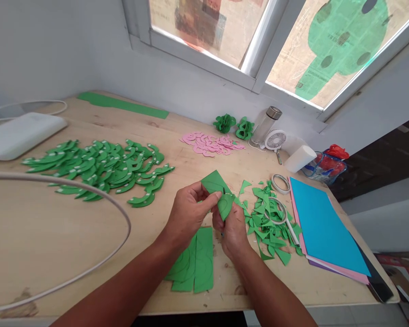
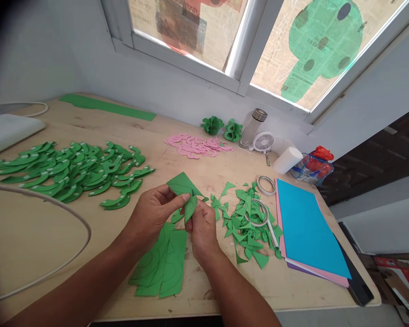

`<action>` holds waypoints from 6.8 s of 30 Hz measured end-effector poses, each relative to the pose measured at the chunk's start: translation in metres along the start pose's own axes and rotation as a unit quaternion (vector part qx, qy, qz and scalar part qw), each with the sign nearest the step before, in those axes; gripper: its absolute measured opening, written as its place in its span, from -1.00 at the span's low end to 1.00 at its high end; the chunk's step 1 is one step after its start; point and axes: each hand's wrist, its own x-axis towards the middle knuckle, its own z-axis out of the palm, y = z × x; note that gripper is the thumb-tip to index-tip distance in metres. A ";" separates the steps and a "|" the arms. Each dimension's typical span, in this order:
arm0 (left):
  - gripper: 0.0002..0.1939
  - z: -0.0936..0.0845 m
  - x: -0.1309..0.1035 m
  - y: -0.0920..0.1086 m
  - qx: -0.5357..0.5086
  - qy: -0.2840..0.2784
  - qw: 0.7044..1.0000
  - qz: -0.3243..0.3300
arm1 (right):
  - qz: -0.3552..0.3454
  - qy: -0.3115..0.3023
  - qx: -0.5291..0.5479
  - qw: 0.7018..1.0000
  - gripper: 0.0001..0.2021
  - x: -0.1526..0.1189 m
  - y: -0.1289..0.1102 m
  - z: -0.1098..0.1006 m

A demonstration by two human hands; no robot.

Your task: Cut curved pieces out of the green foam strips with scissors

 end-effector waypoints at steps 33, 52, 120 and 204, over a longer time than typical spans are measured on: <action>-0.85 -0.003 0.004 0.001 -0.017 -0.012 1.000 -0.011 | 0.039 0.027 0.031 0.998 -0.53 0.000 -0.008 0.005; -0.80 -0.004 0.005 -0.001 -0.011 -0.010 1.000 -0.010 | 0.060 0.033 0.046 0.997 -0.48 -0.001 -0.008 0.005; -0.77 -0.013 0.011 0.006 0.020 -0.047 0.998 -0.023 | 0.087 -0.033 0.011 0.996 -0.49 -0.002 -0.013 0.003; -0.83 -0.012 0.011 0.004 0.033 -0.044 0.998 -0.026 | 0.047 -0.015 0.013 0.999 -0.48 0.000 -0.006 0.001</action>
